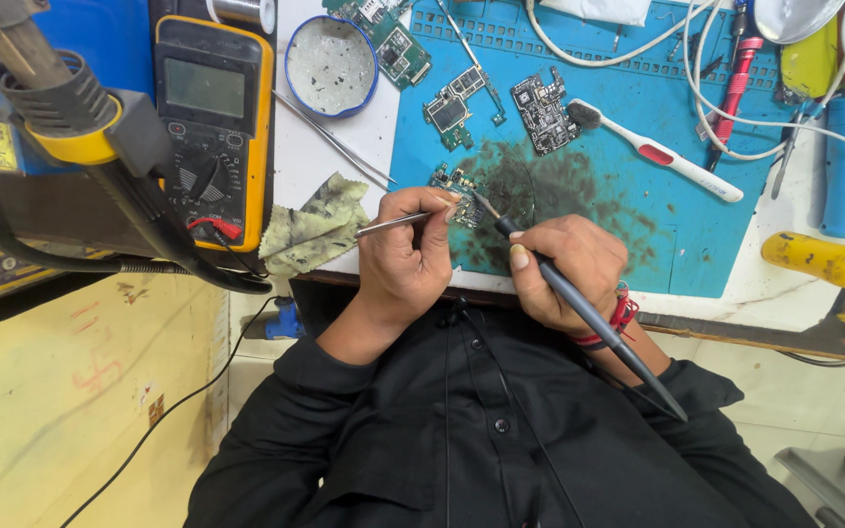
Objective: The person uses a soldering iron and tweezers to apply solder to a small circuit board. They hold the board steady with one hand while applying heat and solder with the other, working on specific connection points.
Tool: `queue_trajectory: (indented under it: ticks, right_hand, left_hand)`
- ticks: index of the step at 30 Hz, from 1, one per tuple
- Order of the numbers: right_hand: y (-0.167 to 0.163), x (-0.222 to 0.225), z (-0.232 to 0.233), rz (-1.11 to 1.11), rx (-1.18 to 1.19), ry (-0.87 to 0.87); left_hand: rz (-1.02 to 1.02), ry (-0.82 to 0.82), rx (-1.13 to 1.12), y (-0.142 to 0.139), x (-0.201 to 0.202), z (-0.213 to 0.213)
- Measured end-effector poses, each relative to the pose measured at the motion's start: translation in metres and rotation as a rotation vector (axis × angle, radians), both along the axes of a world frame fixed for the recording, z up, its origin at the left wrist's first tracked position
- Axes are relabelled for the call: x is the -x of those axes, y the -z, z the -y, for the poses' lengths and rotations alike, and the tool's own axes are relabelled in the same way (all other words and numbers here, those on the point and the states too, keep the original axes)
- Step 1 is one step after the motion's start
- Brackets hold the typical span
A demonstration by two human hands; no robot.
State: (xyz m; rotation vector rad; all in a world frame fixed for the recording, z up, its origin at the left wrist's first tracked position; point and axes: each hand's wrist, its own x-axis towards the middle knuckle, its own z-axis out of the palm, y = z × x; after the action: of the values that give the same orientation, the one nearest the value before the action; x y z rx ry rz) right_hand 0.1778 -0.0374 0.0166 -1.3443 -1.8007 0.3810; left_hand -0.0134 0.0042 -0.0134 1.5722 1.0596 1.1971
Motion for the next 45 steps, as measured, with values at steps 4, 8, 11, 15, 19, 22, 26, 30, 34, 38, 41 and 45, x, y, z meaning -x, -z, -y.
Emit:
queue_trajectory:
  ticks: [4,8,11,15,19,22,26,30,34,38,41,45]
  right_hand:
    - [-0.001,0.000,0.000,0.008,0.008,0.001]
    - [-0.001,-0.001,0.000,0.005,0.002,-0.001]
    - [0.000,-0.001,0.000,0.000,0.003,-0.004]
    - [-0.001,0.000,0.000,0.001,0.011,-0.005]
    - [-0.001,0.000,-0.001,0.006,0.000,-0.008]
    - [-0.001,0.000,-0.001,0.007,0.007,-0.010]
    - [-0.001,0.000,-0.001,0.009,0.002,-0.008]
    - [0.000,-0.001,0.001,0.000,0.019,-0.005]
    - [-0.001,-0.002,0.000,-0.039,0.009,0.001]
    - [-0.006,0.002,-0.008,0.112,0.049,-0.041]
    - [-0.009,0.008,-0.015,0.222,0.056,-0.065]
    - [-0.013,0.011,-0.015,0.276,0.050,-0.076]
  left_hand:
    - [0.001,-0.004,0.011,0.000,-0.001,0.000]
    - [-0.005,-0.006,-0.001,-0.001,0.000,0.000]
    - [-0.013,-0.007,-0.003,-0.001,0.000,0.000]
    - [-0.011,-0.007,0.003,-0.002,0.000,0.000]
    - [-0.012,-0.011,-0.003,-0.002,0.000,0.000]
    - [-0.033,-0.001,-0.017,-0.003,0.001,-0.001]
    - [-0.013,-0.001,0.005,-0.003,0.001,-0.001]
    - [-0.007,0.001,-0.006,-0.003,0.001,0.000]
    - [-0.019,-0.012,-0.012,-0.002,0.001,0.001]
    - [-0.019,-0.064,-0.042,-0.006,0.004,0.001]
    - [-0.095,-0.127,0.015,-0.013,0.010,0.005]
    - [-0.174,-0.143,-0.037,-0.017,0.016,0.007]
